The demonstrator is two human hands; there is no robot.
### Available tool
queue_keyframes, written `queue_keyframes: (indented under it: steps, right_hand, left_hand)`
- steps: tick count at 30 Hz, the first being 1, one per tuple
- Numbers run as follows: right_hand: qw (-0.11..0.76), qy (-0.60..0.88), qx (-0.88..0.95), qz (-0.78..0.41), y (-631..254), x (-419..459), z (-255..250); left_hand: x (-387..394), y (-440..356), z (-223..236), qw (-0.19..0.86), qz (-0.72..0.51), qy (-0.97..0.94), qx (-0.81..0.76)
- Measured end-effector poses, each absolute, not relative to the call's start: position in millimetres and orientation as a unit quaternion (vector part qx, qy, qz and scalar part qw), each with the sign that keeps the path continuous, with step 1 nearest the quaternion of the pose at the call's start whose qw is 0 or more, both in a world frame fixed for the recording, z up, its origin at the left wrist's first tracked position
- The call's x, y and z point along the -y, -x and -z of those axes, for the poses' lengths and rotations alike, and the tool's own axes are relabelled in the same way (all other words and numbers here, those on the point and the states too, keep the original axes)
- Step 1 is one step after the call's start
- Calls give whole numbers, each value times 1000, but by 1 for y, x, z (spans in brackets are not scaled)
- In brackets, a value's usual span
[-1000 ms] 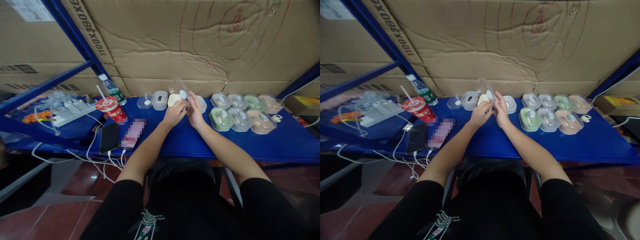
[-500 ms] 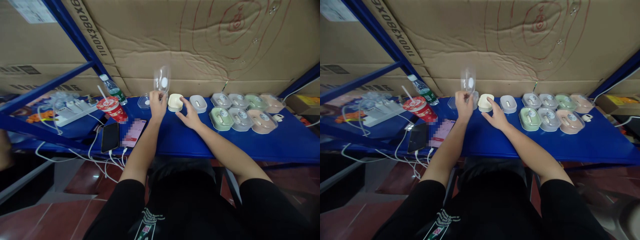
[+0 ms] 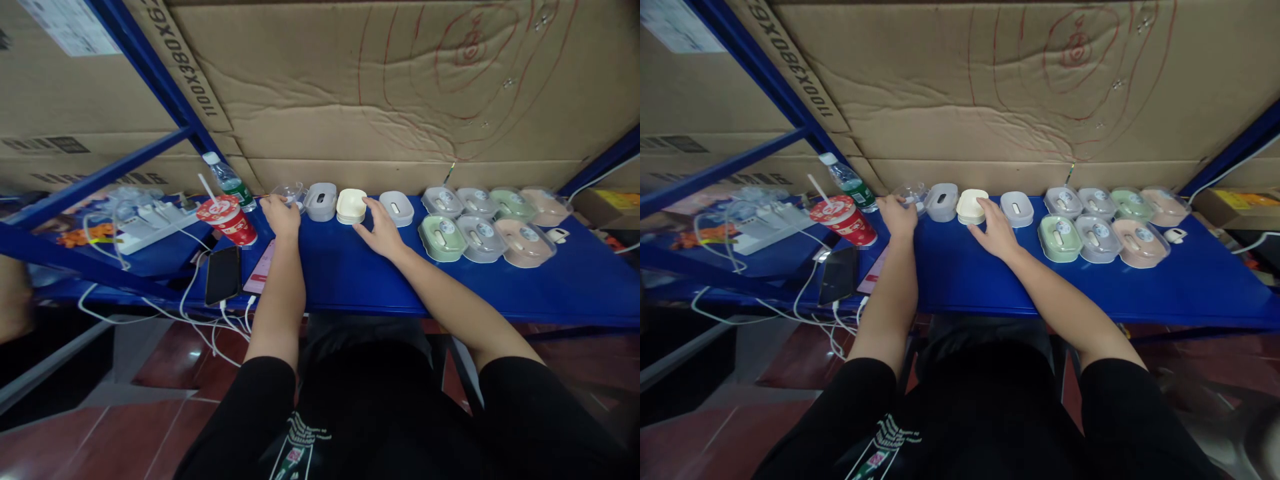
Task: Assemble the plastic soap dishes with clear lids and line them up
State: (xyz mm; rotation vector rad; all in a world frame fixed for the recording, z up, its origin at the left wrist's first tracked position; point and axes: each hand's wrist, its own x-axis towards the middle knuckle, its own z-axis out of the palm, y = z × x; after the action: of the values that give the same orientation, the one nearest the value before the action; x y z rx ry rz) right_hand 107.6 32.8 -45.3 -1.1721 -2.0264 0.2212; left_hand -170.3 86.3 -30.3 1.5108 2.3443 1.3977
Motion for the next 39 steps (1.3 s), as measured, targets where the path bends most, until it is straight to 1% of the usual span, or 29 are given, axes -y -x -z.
queue_keyframes:
  steps: [10,16,21,27,33,39]
  right_hand:
    - [365,507,777,-77,-110,-35,42]
    - [361,510,778,-70,-109,-36,43]
    - [346,545,761,-57,-113,-38,42]
    - [291,626,723,-28,-125,-47,43]
    - [219,683,696,-37,-132,-56,48]
    - [195,708,679,-18,-136,-62,53]
  left_hand:
    - [-82,161,31,-6,-382,-495,-781]
    - [-79,155,29,1,-366,-491,-791]
    - [-78,153,28,16,-367,-499,-784]
    - [-75,142,23,-9,-409,-532,-741]
    - [-67,130,15,-35,-367,-555,-746]
    - [-68,121,18,-42,-387,-584,-712]
